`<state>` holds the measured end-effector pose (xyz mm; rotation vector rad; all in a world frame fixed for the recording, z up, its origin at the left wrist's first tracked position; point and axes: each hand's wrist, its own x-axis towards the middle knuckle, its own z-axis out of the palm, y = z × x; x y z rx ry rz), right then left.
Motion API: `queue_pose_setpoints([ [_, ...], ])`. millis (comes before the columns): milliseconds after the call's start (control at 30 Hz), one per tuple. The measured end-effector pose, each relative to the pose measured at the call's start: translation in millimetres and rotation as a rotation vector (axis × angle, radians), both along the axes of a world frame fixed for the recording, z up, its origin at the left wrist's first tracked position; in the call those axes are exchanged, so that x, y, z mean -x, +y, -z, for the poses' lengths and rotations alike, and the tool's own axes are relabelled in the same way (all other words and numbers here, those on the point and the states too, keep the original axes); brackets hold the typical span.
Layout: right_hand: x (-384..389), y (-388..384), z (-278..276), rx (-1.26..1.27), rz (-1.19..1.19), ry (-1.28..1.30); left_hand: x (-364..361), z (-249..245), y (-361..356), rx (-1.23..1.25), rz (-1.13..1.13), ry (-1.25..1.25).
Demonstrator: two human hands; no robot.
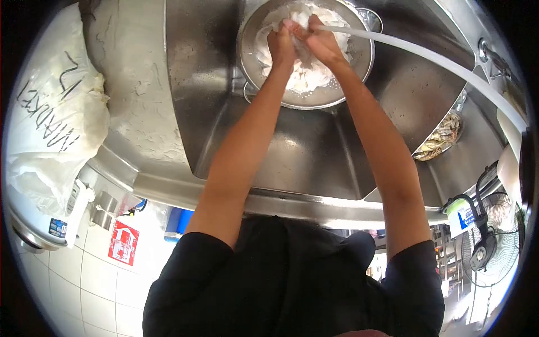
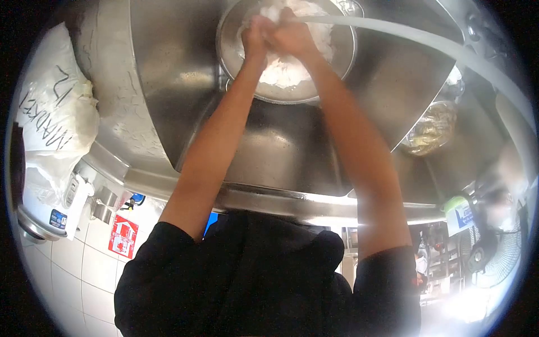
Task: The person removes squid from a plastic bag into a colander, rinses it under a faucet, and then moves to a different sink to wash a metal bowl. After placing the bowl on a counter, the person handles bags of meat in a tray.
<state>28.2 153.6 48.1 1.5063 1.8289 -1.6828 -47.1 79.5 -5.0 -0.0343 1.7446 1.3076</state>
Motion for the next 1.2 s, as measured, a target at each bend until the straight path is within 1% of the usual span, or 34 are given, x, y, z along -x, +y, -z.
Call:
queue_pose_setpoints([
  [33, 2.3, -0.3, 0.1, -0.060, 0.110, 0.066, -3.4, 24.5, 6.5, 0.138, -0.121, 0.106],
  [67, 2.5, -0.6, 2.7, -0.121, 0.219, 0.130, -4.7, 20.5, 13.1, 0.130, -0.123, 0.107],
  [100, 3.7, -2.7, 8.5, -0.103, 0.351, 0.159, -5.8, 9.4, 22.8, 0.076, -0.143, 0.152],
  [133, 3.4, 3.2, 15.4, -0.109, 0.350, 0.157, -7.6, -1.6, 31.6, 0.023, -0.163, 0.196],
  [167, 5.8, 11.0, 18.3, -0.085, 0.325, 0.192, -11.8, -15.0, 37.8, 0.072, -0.189, 0.328],
  [200, 7.8, 17.7, 21.6, -0.057, 0.301, 0.226, -13.2, -11.8, 39.5, 0.071, -0.189, 0.327],
  [233, 7.6, 23.1, 25.0, -0.026, 0.278, 0.255, -14.4, -12.3, 41.7, 0.126, -0.111, 0.441],
  [267, 5.2, 25.6, 25.9, 0.010, 0.258, 0.280, -19.4, -19.0, 40.5, 0.157, -0.065, 0.491],
  [300, 4.2, 28.2, 18.1, 0.024, 0.251, 0.291, -24.3, -26.1, 39.5, 0.189, -0.021, 0.543],
  [333, 3.4, 30.9, 9.6, 0.038, 0.245, 0.302, -26.9, -58.0, 46.9, 0.119, -0.067, 0.607],
  [367, 8.1, 29.5, -15.3, 0.023, 0.303, 0.215, -26.6, -63.1, 48.7, 0.083, -0.091, 0.641],
  [400, 9.5, 28.5, -22.1, 0.020, 0.328, 0.174, -26.8, -66.2, 49.7, 0.046, -0.114, 0.675],
  [433, 10.9, 27.4, -29.1, 0.017, 0.355, 0.133, -22.7, -50.8, 42.7, -0.027, -0.059, 0.558],
  [467, 8.5, 27.1, -27.2, 0.065, 0.388, -0.016, -17.9, -44.6, 38.4, -0.098, -0.002, 0.442],
  [500, 6.4, 26.1, -25.1, 0.113, 0.421, -0.167, -15.7, -38.3, 35.1, -0.094, -0.001, 0.446],
  [533, 5.9, 24.5, -17.7, 0.118, 0.421, -0.164, -14.3, -32.1, 32.3, -0.108, 0.043, 0.424],
  [600, 0.7, 15.8, 2.2, 0.013, 0.547, -0.108, -14.2, -38.0, 27.1, -0.115, 0.092, 0.398],
  [633, -3.2, 10.8, 8.6, -0.022, 0.589, -0.089, -15.0, -46.6, 24.5, -0.109, 0.022, 0.214],
  [700, -8.8, 7.7, 9.7, -0.053, 0.506, -0.048, -12.3, -49.2, 20.1, -0.104, -0.049, 0.037],
  [733, -10.7, 7.5, 11.2, -0.054, 0.508, -0.044, -10.3, -47.0, 15.5, -0.113, -0.023, -0.028],
  [767, -12.5, 5.8, 6.5, -0.084, 0.444, -0.002, -9.0, -45.9, 12.4, -0.119, 0.005, -0.096],
  [800, -14.1, 3.9, 3.0, -0.111, 0.378, 0.037, -8.8, -44.2, 10.4, -0.116, 0.006, -0.096],
  [833, -16.6, 4.8, 5.7, -0.109, 0.380, 0.035, -9.4, -42.6, 8.7, -0.131, -0.028, -0.097],
  [900, -29.4, 14.1, 28.6, 0.077, 0.176, 0.023, -8.4, -40.6, 8.1, -0.152, -0.063, -0.104],
  [933, -38.2, 14.4, 42.5, 0.074, 0.177, 0.019, -4.2, -39.7, 5.5, -0.222, -0.046, -0.193],
  [967, -50.9, 10.5, 64.6, -0.033, 0.171, 0.260, -2.2, -37.6, 4.0, -0.292, -0.029, -0.282],
  [1033, -61.8, 10.4, 73.8, -0.138, 0.161, 0.506, 0.1, -33.6, 3.2, -0.328, -0.020, -0.318],
  [1100, -57.3, 19.2, 62.5, 0.365, 0.631, 0.343, 6.4, -33.8, 5.8, -0.369, -0.014, -0.344],
  [1133, -58.6, 17.8, 55.1, 0.370, 0.628, 0.343, 8.4, -34.7, 4.0, -0.351, 0.042, -0.319],
  [1167, -59.8, 16.4, 41.0, 0.447, 0.646, 0.399, 10.6, -36.1, 3.2, -0.334, 0.098, -0.294],
  [1200, -58.4, 17.5, 31.8, 0.521, 0.662, 0.456, 13.0, -37.1, 3.9, -0.336, 0.094, -0.290],
])
